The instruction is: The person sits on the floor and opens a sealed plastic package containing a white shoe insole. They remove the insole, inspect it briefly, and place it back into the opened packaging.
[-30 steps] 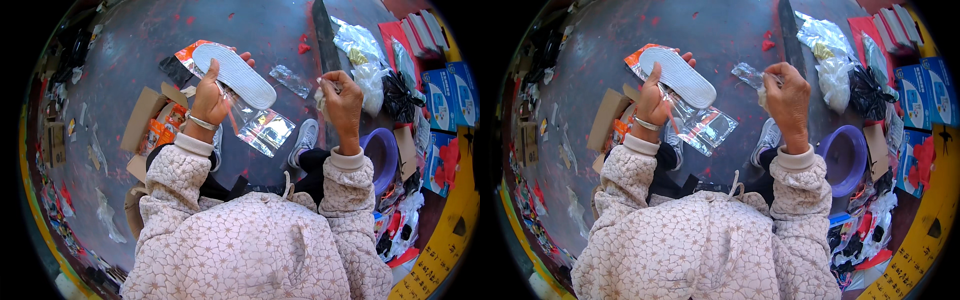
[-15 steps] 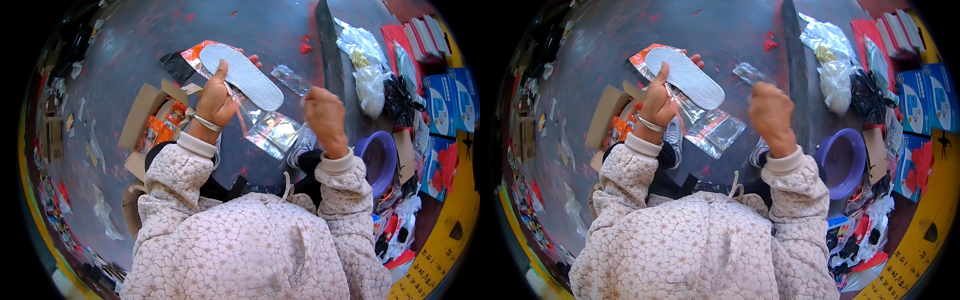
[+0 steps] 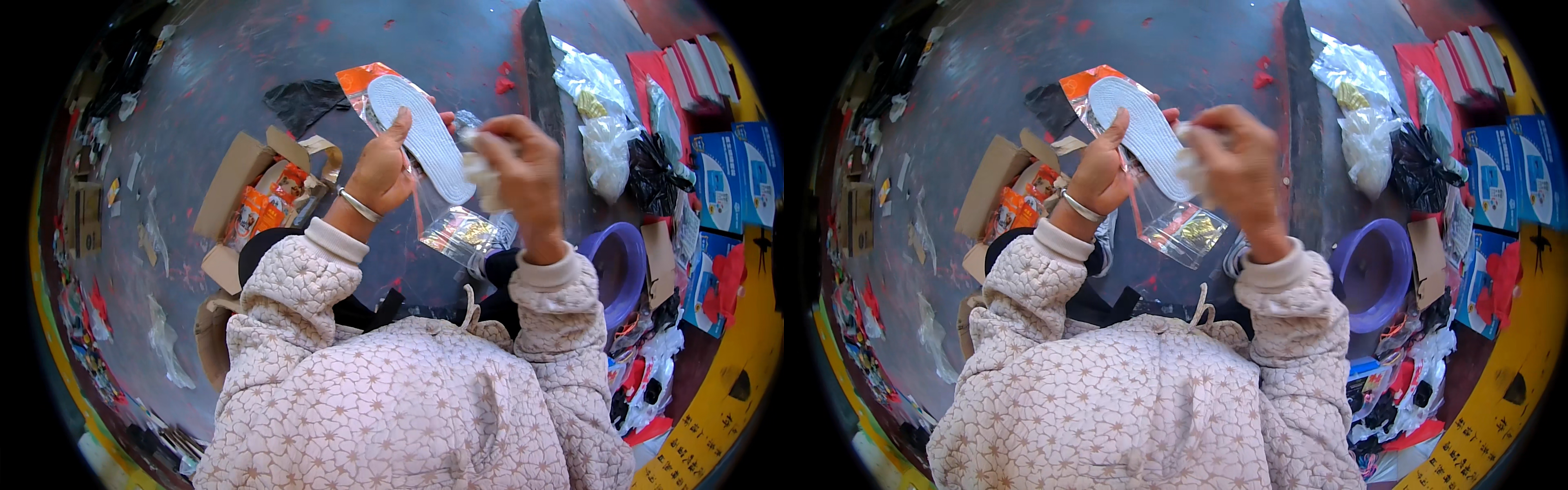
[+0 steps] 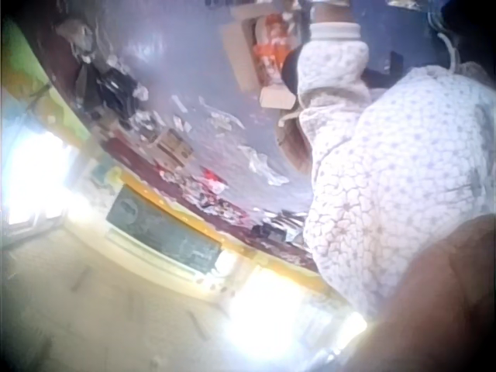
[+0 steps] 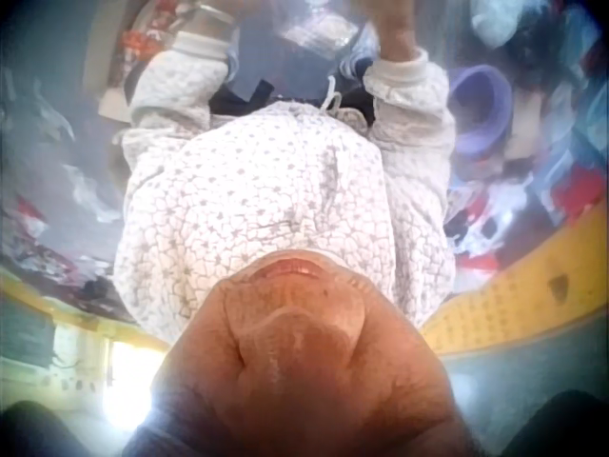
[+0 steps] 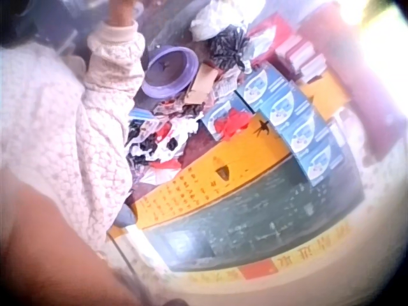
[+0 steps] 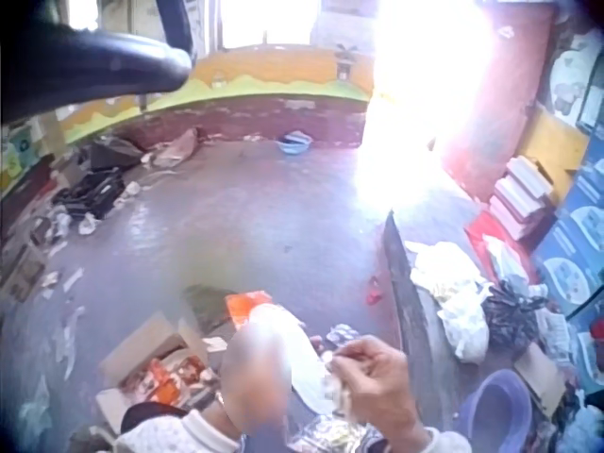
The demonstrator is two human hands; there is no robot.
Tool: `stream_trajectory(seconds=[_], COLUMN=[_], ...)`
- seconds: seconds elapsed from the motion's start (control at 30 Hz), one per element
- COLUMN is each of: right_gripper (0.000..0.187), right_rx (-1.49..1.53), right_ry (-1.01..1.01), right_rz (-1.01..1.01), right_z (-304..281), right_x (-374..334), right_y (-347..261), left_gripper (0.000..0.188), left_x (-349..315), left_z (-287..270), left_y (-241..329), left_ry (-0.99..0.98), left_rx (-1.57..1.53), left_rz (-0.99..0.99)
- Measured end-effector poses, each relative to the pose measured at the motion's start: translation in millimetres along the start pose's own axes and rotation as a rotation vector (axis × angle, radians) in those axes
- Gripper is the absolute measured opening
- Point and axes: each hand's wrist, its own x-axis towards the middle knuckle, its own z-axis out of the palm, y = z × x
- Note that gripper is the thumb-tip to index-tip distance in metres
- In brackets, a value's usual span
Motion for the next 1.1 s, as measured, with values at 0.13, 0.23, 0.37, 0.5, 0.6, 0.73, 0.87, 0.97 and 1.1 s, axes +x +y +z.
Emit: stream_trajectory(seconds=[0.13, 0.23, 0.37, 0.5, 0.6, 0.73, 0.87, 0.97, 1.1], right_gripper=[0.008, 0.009, 0.012, 0.014, 0.012, 0.009, 0.006, 0.010, 0.023], right_rx=[-0.500, -0.781, -0.534, -0.343, -0.081, -0.091, -0.597, -1.049, -0.693], right_ry=[-0.107, -0.011, 0.219, 0.224, 0.163, 0.052, 0.013, 0.220, 0.218], right_rz=[-0.331, -0.225, 0.128, 0.121, 0.136, -0.082, -0.390, -0.283, -0.046], right_z=[39, 9, -48, -51, -37, 8, 26, -14, -69], right_x=[-15, -10, 5, 3, 1, -5, -6, 25, 31], right_y=[11, 15, 22, 13, -1, -4, 9, 28, 35], left_gripper=[0.045, 0.044, 0.049, 0.051, 0.050, 0.043, 0.041, 0.045, 0.046], left_x=[-1, -9, -13, -14, -14, -9, -8, -15, -17], left_z=[1, 5, 1, 6, 3, 4, 3, 9, 3], left_y=[-15, -4, 14, 11, 7, -5, -13, -4, 7], left_ry=[-0.017, -0.084, -0.086, -0.141, -0.117, -0.064, -0.043, -0.055, -0.082], left_rx=[-0.007, -0.066, -0.139, -0.130, -0.090, -0.132, 0.021, 0.077, 0.053], left_rz=[-0.085, -0.050, 0.015, -0.034, -0.031, -0.105, -0.110, -0.113, -0.099])
